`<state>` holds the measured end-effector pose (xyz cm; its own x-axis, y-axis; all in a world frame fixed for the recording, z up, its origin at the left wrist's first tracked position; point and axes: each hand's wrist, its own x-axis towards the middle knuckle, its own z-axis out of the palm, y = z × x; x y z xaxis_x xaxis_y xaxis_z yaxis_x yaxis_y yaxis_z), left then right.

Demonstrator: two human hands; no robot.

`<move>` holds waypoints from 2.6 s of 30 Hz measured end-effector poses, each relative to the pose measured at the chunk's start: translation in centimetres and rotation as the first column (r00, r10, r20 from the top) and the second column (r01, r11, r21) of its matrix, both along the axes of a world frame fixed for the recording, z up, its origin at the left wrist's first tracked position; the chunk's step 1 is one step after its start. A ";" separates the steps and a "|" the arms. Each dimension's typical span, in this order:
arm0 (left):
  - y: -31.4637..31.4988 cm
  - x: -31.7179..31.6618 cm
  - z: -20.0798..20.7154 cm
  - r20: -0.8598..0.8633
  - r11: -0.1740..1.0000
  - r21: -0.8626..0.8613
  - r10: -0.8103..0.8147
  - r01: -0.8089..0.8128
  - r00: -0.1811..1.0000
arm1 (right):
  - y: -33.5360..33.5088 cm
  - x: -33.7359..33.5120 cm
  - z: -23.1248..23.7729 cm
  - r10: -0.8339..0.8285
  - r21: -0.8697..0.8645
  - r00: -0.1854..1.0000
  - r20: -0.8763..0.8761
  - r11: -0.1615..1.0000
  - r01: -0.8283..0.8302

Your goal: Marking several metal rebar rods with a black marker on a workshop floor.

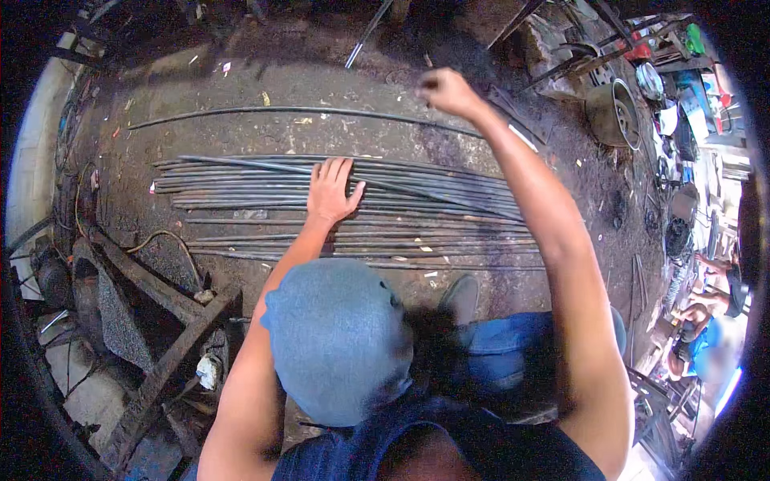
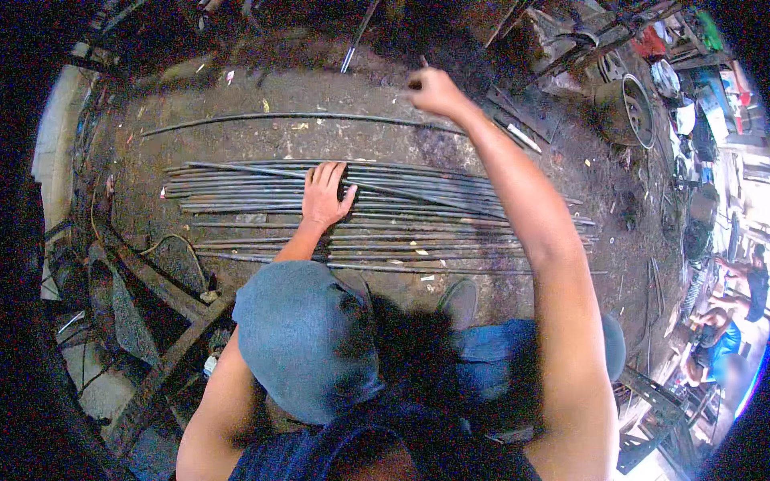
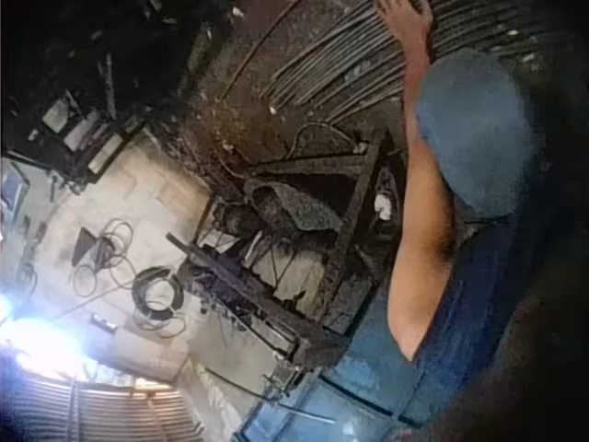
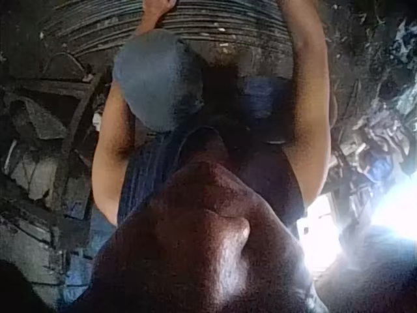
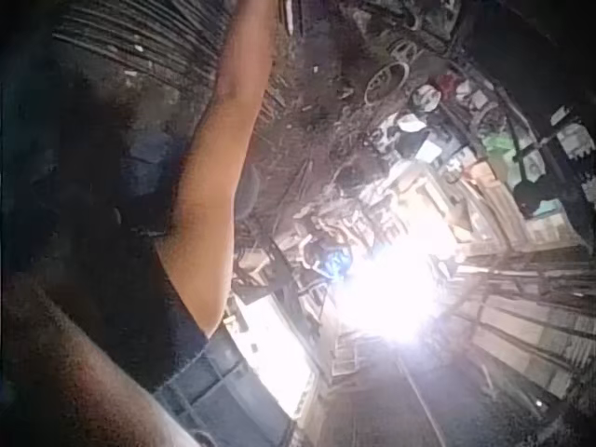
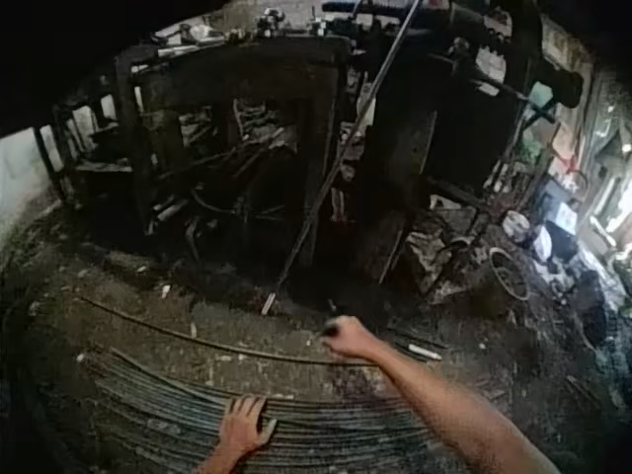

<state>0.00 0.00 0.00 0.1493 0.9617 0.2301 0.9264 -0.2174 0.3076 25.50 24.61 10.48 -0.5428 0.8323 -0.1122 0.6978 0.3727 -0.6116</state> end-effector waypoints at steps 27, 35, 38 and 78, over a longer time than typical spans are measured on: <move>0.3 1.0 0.2 -0.015 0.999 0.042 -0.008 0.009 1.000 | -3.3 16.8 -11.6 -0.582 0.450 0.812 -0.030 0.718 0.531; 0.3 1.1 0.2 -0.057 0.998 0.060 -0.030 0.033 0.998 | -5.0 23.6 -11.6 -0.518 0.394 0.760 0.392 0.841 0.370; 0.5 1.3 -0.2 -0.044 0.997 0.054 -0.048 0.050 0.998 | -4.0 24.0 -10.6 -0.481 0.323 0.705 0.521 0.876 0.359; 0.3 0.3 -0.8 -0.041 1.000 -0.010 -0.001 0.000 0.999 | -1.2 8.5 -14.9 -0.499 -0.425 0.641 -0.583 0.860 0.283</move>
